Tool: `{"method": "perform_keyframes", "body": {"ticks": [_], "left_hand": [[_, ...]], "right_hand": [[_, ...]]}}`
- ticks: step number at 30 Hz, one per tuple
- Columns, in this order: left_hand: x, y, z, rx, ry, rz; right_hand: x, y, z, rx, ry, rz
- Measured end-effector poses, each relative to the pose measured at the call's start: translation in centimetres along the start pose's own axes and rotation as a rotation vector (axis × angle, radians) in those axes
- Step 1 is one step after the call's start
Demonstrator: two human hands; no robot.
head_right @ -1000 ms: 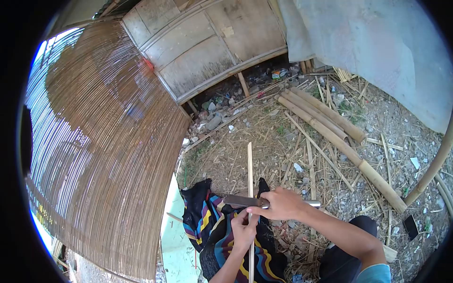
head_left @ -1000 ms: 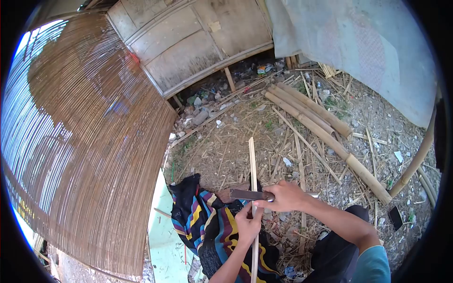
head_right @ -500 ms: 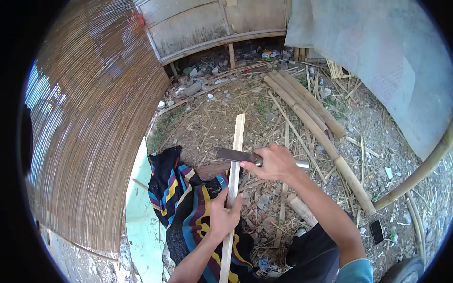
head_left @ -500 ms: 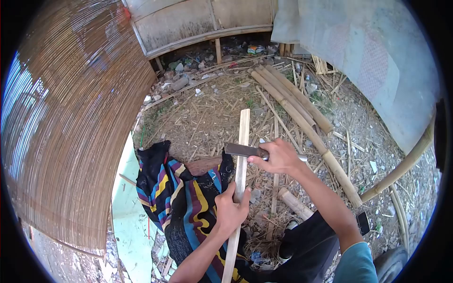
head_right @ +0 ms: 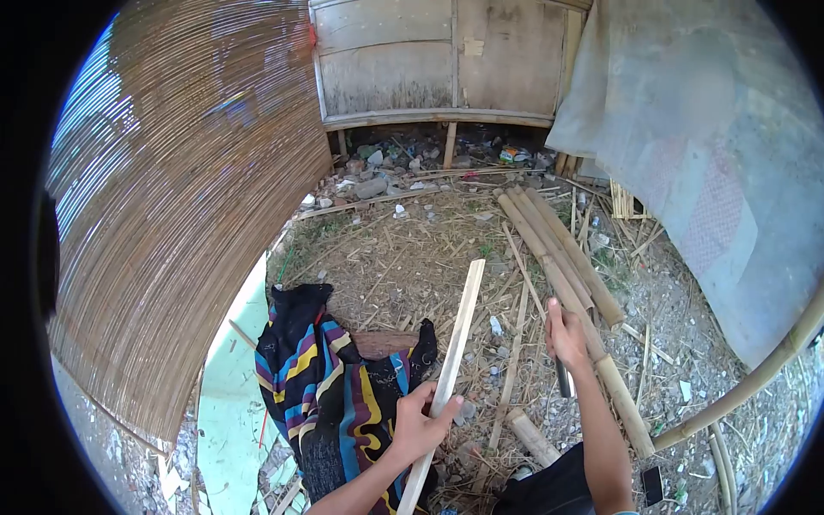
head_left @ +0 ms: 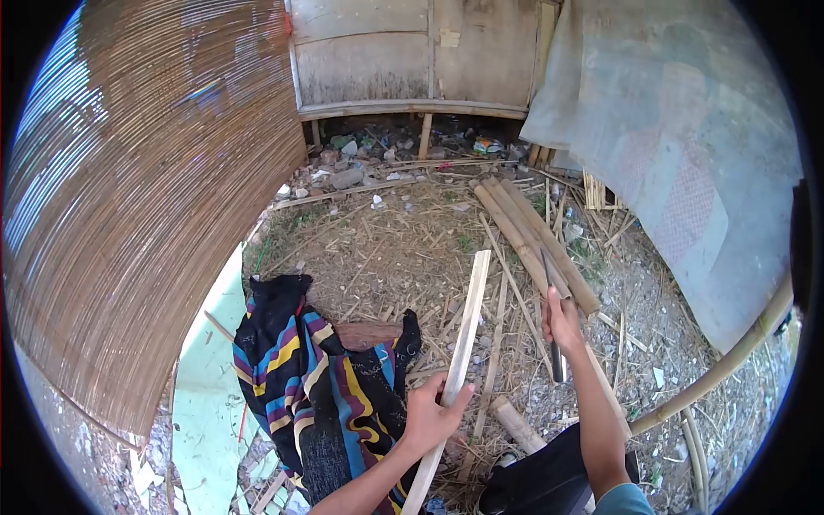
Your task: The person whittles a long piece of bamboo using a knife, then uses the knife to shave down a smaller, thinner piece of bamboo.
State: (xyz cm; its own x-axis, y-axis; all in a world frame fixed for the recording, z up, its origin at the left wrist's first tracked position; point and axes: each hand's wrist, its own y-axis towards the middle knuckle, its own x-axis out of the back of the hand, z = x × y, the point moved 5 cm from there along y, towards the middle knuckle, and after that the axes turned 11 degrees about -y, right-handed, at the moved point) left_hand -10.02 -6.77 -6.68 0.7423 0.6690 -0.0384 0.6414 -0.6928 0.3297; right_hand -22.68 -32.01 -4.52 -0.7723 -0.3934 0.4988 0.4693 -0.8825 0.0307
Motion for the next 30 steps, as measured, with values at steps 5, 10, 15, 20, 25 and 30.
{"method": "perform_keyframes", "body": {"ticks": [5,10,15,20,25,30], "left_hand": [[0.2,0.5,0.4,0.441,-0.444,0.18],[0.3,0.8,-0.6,0.523,-0.509,0.27],[0.8,0.2,-0.6,0.477,-0.43,0.216],[1.2,0.3,0.0,0.245,-0.152,0.118],[1.3,0.4,-0.2,0.012,0.098,0.123],[1.3,0.1,0.3,-0.066,0.153,0.118]], "right_hand": [[-4.0,-3.7,1.0,0.111,0.132,0.186],[-6.6,-6.4,3.0,0.312,0.034,0.269],[-7.0,-9.7,7.6,0.518,-0.376,0.3],[-7.8,-11.5,8.5,0.638,-0.638,0.329],[-8.8,-11.9,8.0,0.581,-0.707,0.401],[-8.7,-12.1,7.7,0.586,-0.725,0.392]]}}
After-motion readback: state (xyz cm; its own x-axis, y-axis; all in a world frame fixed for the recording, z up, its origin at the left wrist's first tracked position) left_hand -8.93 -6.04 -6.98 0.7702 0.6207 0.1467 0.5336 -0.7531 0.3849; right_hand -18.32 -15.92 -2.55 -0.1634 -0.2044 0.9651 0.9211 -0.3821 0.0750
